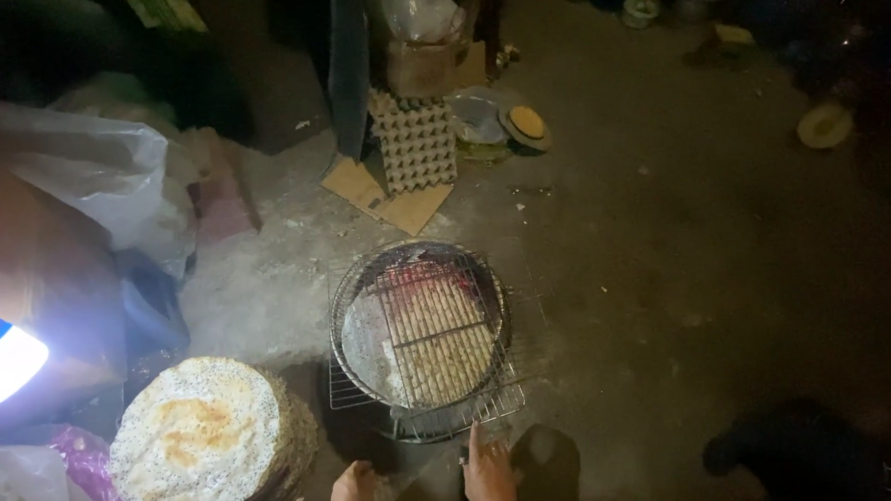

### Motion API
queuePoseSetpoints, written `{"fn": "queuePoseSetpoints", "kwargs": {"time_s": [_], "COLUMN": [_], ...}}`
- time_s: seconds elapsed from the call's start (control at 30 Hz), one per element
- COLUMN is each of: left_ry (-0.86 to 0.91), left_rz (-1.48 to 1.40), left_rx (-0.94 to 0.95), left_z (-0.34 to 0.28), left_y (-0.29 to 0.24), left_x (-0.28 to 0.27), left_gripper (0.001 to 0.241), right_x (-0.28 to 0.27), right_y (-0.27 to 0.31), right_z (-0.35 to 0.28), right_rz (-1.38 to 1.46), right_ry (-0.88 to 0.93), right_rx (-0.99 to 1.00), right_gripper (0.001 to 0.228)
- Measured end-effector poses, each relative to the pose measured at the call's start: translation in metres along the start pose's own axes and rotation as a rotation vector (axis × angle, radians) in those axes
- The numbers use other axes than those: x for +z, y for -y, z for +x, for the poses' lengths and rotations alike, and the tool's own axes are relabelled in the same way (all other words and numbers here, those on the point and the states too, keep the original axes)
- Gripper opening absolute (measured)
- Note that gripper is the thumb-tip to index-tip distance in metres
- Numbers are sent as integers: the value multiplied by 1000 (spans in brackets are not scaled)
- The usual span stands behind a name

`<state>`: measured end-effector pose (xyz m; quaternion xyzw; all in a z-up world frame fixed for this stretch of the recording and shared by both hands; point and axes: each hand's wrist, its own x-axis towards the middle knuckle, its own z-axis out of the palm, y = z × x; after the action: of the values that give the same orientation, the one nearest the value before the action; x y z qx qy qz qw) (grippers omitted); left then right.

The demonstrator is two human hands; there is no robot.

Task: Grilling flatbread on a small charcoal grill, flipping and rotating it by hand to ensure even cooking.

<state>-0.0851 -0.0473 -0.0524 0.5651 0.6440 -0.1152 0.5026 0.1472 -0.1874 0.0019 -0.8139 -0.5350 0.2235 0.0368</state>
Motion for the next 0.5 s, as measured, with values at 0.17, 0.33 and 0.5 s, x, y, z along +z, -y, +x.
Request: {"fn": "queuePoseSetpoints", "kwargs": {"time_s": [0.17,0.33,0.5], "left_ry": [-230,-182,-491], "left_rz": [1229,619,375], "left_rx": [992,640,709], "left_z": [22,41,9], "left_y": [11,7,-12], "left_x": [32,36,37], "left_gripper": [30,41,52], "right_x": [11,-15,-15], "right_y": [-5,6,6], "right_z": [2,-3,-5], "right_rz": [24,16,49], "right_ry": [-35,133,115], "right_rx": [-25,75,76], "right_gripper": [90,85,79]}}
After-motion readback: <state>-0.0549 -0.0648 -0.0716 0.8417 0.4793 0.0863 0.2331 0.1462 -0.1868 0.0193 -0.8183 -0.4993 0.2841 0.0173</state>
